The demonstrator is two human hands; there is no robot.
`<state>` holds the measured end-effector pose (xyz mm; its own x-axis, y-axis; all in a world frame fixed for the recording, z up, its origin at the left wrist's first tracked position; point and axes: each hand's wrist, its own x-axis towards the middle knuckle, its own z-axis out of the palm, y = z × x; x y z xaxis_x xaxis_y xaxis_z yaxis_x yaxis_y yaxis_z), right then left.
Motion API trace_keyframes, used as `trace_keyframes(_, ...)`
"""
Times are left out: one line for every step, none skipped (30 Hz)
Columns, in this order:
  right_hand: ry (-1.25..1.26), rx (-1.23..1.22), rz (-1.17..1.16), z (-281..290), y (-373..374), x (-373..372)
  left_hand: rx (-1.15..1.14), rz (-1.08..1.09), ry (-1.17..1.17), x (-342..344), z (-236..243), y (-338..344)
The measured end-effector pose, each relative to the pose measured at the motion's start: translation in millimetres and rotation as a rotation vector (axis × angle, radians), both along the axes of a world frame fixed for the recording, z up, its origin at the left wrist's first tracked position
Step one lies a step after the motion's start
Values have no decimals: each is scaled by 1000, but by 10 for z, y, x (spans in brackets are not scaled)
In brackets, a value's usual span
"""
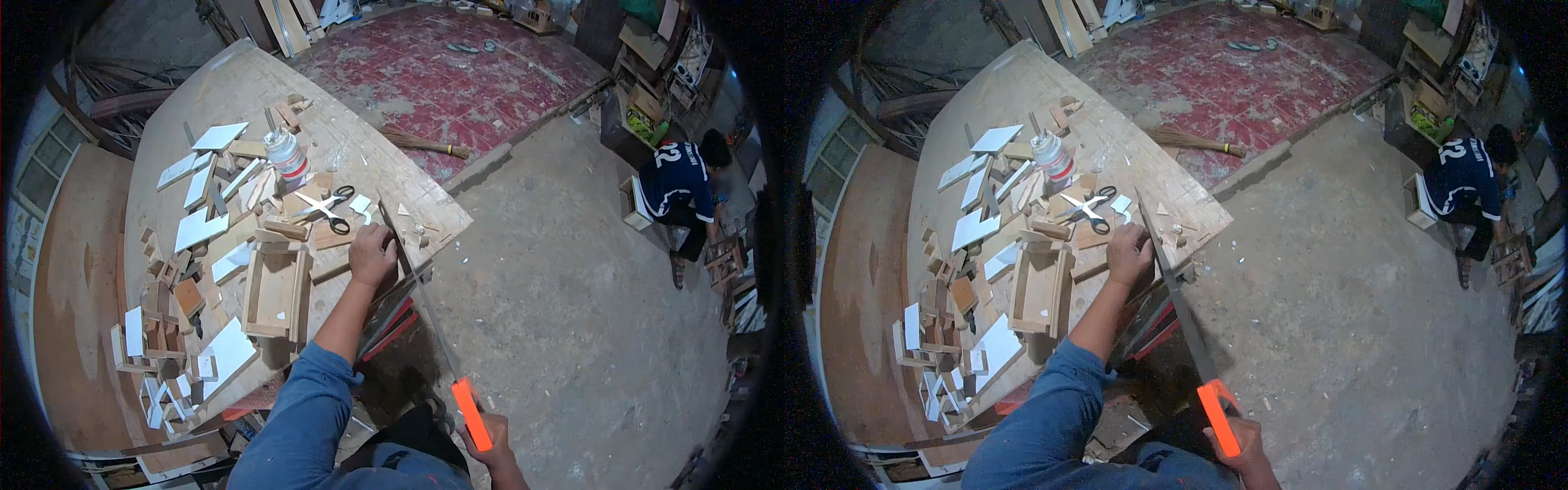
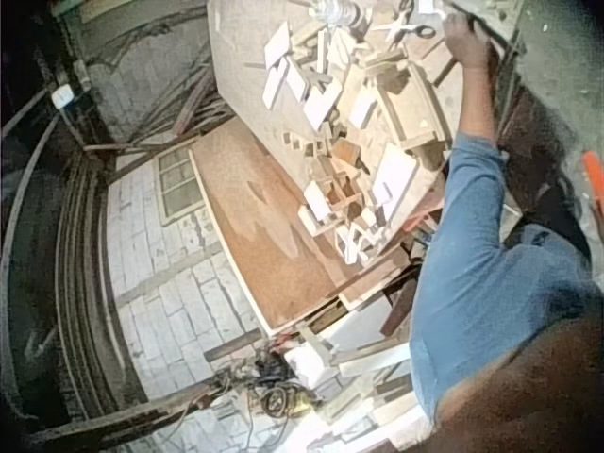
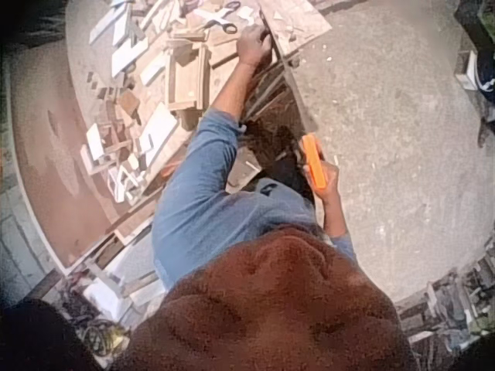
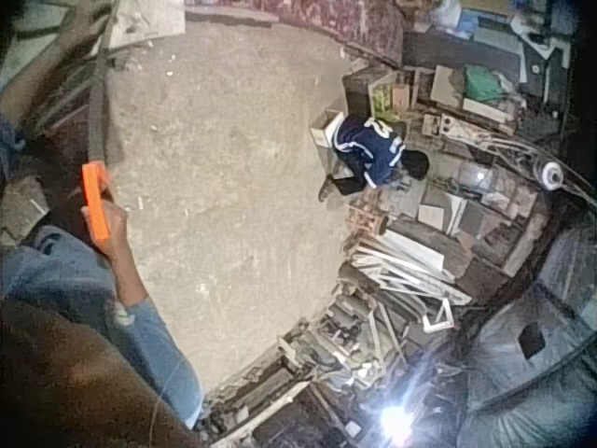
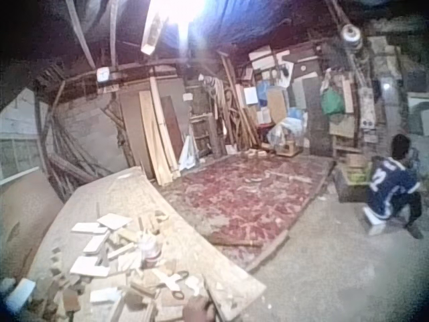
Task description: The person saws a piece of wood using a hand saw, fits it onto a miniature wooden box structure, and trims wooden pieces using the hand saw and scissors.
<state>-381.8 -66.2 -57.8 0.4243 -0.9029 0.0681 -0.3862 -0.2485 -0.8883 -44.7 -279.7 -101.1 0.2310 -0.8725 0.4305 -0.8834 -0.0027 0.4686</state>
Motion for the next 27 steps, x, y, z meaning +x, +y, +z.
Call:
trace_keyframes(6, -31, 38, 29, -61, -22, 0, -7, 4, -7, 15, 5)
trace_keyframes(11, -62, 78, 45, -91, -58, -1, -13, 7, -16, 35, 12)
trace_keyframes(26, -45, 80, -33, -88, -106, -1, -14, 2, -36, 47, 18)
trace_keyframes(24, -47, 78, -176, -59, -131, -35, -10, 2, -73, 36, -2)
trace_keyframes(31, -40, 68, -322, -8, -135, -68, -4, 0, -92, 22, -6)
trace_keyframes(38, -34, 59, -428, 45, -156, -70, -4, -4, -95, 3, -11)
trace_keyframes(33, -37, 62, -424, 61, -126, -67, -13, -23, -99, -5, -15)
trace_keyframes(-49, 31, -14, -410, 93, -61, -64, -22, -43, -97, -12, -16)
trace_keyframes(-131, 100, -89, -389, 114, -8, -48, -50, -41, -83, -18, -5)
trace_keyframes(-134, 98, -85, -384, 141, 8, -50, -46, -44, -84, 8, 13)
trace_keyframes(-85, 96, -88, -379, 165, 18, -30, -57, -55, -82, 32, 25)
trace_keyframes(-36, 94, -91, -366, 177, 44, -9, -69, -66, -75, 37, 30)
trace_keyframes(-66, -19, -68, -318, 168, 126, -1, -54, -53, -69, 17, 30)
trace_keyframes(-65, -17, -68, -291, 136, 202, 1, -54, -51, -85, 6, 41)
trace_keyframes(46, -44, -40, -263, 80, 281, 2, -102, -35, -105, -3, 60)
trace_keyframes(157, -69, -10, -224, 2, 367, 5, -148, -19, -128, -3, 99)
trace_keyframes(70, -104, -35, -196, -199, 497, -2, -197, 10, -198, 6, 143)
trace_keyframes(-21, -139, -54, -178, -450, 667, 3, -194, 8, -208, -3, 168)
trace_keyframes(-61, -146, -61, -198, -711, 845, 3, -188, 15, -198, -20, 185)
trace_keyframes(-99, -157, -69, -207, -917, 982, -3, -182, 24, -189, -39, 170)
trace_keyframes(-104, -160, -60, -186, -1001, 1073, -18, -151, 7, -159, -71, 154)
trace_keyframes(-187, -111, -74, -156, -1035, 1111, -16, -147, 8, -168, -55, 147)
trace_keyframes(-268, -61, -87, -141, -1044, 1130, 0, -152, -41, -166, -37, 131)
trace_keyframes(-267, -58, -83, -160, -1005, 1104, 15, -157, -90, -161, -18, 133)
trace_keyframes(-211, -44, -72, -211, -921, 1043, 15, -214, -107, -146, 4, 159)
trace_keyframes(-149, -28, -70, -266, -777, 948, 17, -216, -104, -150, 8, 161)
trace_keyframes(-30, -72, -16, -378, -527, 778, 0, -156, -86, -140, 21, 127)
